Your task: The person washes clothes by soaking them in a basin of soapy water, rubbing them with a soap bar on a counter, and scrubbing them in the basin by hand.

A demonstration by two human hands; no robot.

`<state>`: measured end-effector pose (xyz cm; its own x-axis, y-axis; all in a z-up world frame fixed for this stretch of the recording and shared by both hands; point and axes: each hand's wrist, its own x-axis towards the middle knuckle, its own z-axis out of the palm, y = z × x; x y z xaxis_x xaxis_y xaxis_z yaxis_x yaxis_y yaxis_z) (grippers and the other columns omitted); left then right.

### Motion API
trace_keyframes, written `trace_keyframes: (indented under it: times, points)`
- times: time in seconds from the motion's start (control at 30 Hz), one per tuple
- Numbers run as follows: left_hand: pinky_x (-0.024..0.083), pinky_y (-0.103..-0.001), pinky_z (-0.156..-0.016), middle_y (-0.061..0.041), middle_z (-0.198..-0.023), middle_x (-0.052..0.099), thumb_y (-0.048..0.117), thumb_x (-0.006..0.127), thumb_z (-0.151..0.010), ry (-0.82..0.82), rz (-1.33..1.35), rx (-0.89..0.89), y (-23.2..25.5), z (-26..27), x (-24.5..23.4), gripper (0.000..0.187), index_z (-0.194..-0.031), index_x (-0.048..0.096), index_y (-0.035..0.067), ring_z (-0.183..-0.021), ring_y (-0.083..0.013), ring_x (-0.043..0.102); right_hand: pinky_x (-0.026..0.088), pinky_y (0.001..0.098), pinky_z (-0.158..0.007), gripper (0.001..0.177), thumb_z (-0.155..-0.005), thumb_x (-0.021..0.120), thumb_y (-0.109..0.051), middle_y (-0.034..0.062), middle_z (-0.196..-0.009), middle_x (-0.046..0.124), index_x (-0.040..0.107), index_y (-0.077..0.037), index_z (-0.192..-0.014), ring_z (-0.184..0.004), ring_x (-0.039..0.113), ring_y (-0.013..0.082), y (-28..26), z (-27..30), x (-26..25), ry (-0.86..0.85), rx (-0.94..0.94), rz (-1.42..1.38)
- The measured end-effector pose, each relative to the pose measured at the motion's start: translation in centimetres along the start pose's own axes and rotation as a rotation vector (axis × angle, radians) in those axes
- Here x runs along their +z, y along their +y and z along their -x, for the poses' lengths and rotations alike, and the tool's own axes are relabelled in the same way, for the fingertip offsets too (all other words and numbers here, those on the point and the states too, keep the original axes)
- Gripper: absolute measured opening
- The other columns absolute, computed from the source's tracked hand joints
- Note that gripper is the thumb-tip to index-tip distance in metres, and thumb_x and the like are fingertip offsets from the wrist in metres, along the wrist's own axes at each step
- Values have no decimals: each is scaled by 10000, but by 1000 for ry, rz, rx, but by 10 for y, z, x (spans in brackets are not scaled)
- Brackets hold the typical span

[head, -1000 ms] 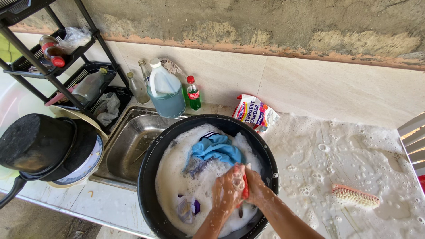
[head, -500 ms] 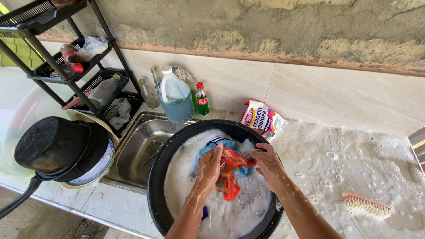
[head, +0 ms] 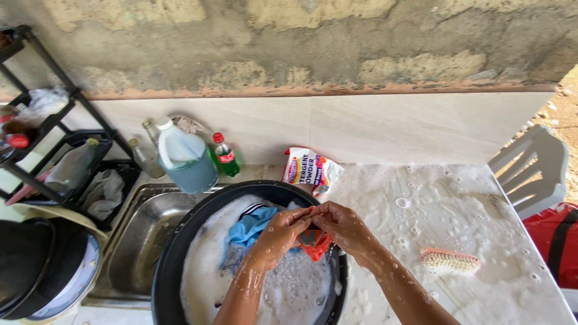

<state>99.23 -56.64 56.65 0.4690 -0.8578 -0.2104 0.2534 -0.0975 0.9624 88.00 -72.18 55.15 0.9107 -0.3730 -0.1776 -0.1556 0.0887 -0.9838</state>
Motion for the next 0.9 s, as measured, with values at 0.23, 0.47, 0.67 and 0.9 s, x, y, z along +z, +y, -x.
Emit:
trace_keyframes:
  times: [0.23, 0.47, 0.67, 0.9]
  points:
    - [464, -298, -719, -39, -890, 558, -18, 596, -940, 68, -44, 279, 46, -64, 73, 312, -1231, 620, 91, -799, -110, 537, 511, 294, -735, 211, -1017, 596, -283, -42, -912, 622, 588, -73, -999, -863, 559, 71, -55, 15, -118, 117, 16, 43]
    - [477, -294, -823, -31, -918, 606, -34, 424, -1019, 143, -410, 614, 64, -138, 130, 202, -1045, 607, 47, -856, -134, 555, 487, 259, -629, 121, -1005, 521, -143, 33, -915, 608, 583, -152, -1108, -788, 577, 93, -75, 12, -225, 109, -187, 416]
    - [518, -406, -842, -93, -1047, 623, -23, 657, -783, 423, -1197, 492, 40, -157, 176, 191, -888, 765, 95, -981, -282, 625, 625, 253, -790, 278, -882, 621, 42, 58, -1286, 601, 744, -205, -909, -921, 724, 125, -24, -19, -338, 115, -440, 981]
    - [458, -615, -968, -104, -1534, 256, 38, 799, -796, 339, -1501, -252, -8, -183, 230, 695, -1396, 525, 255, -1271, -343, 476, 581, 432, -954, 805, -901, 617, 57, 114, -1693, 55, 444, -475, -1481, -1229, 502, 350, 12, -24, -350, 60, 113, 1345]
